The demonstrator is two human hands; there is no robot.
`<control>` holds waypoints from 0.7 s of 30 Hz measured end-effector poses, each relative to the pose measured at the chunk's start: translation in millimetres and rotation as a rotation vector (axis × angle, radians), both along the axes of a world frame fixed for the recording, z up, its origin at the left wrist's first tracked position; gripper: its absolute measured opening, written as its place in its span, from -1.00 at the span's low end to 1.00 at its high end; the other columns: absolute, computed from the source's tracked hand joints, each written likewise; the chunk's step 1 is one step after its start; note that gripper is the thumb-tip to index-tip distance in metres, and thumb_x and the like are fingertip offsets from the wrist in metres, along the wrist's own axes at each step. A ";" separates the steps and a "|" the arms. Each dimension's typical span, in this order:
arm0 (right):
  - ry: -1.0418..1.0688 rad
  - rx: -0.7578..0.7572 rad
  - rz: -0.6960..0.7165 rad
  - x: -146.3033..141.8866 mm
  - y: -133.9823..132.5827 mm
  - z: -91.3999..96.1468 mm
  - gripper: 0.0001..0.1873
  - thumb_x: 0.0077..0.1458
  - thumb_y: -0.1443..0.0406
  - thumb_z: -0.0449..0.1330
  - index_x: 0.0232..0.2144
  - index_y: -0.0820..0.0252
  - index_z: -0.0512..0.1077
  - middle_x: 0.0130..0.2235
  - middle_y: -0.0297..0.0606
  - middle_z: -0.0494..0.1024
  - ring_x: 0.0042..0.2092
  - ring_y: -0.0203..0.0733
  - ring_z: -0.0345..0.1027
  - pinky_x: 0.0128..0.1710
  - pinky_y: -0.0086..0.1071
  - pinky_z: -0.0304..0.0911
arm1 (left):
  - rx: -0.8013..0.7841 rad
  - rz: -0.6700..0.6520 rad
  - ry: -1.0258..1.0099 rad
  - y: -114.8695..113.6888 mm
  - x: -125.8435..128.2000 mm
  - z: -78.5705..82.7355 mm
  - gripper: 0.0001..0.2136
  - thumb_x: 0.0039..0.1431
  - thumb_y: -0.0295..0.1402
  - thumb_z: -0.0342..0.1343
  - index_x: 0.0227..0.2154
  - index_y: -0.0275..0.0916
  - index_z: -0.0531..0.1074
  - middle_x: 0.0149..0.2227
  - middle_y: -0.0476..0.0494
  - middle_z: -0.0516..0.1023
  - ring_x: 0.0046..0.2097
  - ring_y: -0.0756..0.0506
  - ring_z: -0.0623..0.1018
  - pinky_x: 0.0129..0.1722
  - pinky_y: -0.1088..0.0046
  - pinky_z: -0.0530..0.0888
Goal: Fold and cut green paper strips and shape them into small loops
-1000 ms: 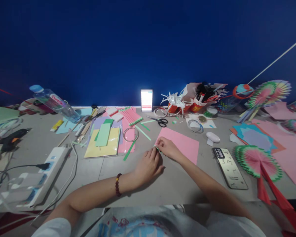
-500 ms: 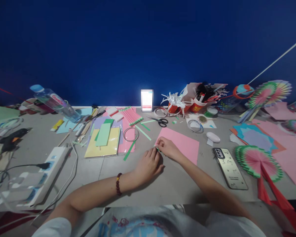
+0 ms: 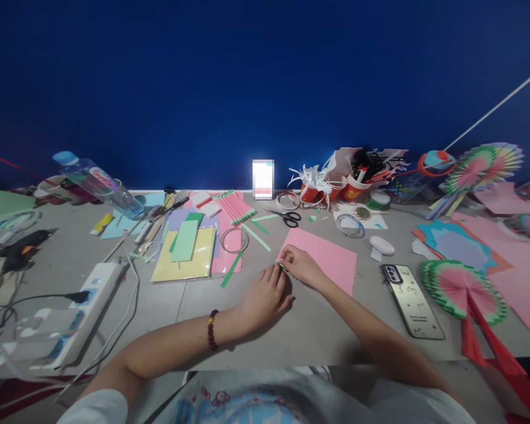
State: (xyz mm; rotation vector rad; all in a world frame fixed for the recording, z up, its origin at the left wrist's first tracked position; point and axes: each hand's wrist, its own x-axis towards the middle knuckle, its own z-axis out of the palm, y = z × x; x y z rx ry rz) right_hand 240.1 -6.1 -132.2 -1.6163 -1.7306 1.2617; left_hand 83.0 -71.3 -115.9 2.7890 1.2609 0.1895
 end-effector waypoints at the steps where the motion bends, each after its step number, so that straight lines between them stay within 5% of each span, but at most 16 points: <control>1: -0.002 0.008 0.000 -0.3 -0.2 0.5 -0.89 -0.02 0.23 0.14 -0.41 0.13 0.33 -0.57 -0.47 0.33 -0.54 -0.33 0.19 -0.52 -0.48 0.08 | 0.000 0.003 -0.003 0.1 0.2 -0.4 -0.49 0.24 -0.16 0.03 0.04 -0.56 0.31 0.10 -0.55 0.38 0.09 -0.33 0.40 -0.02 0.19 0.37; 21: -0.020 0.006 -0.004 -0.9 0.3 2.2 -0.90 -0.03 0.25 0.14 -0.40 0.12 0.33 -0.56 -0.46 0.33 -0.51 -0.31 0.20 -0.48 -0.46 0.09 | 0.023 0.015 0.003 -0.1 0.3 -6.5 -0.46 0.23 -0.13 0.04 0.06 -0.56 0.31 0.11 -0.54 0.38 0.10 -0.33 0.40 0.02 0.20 0.36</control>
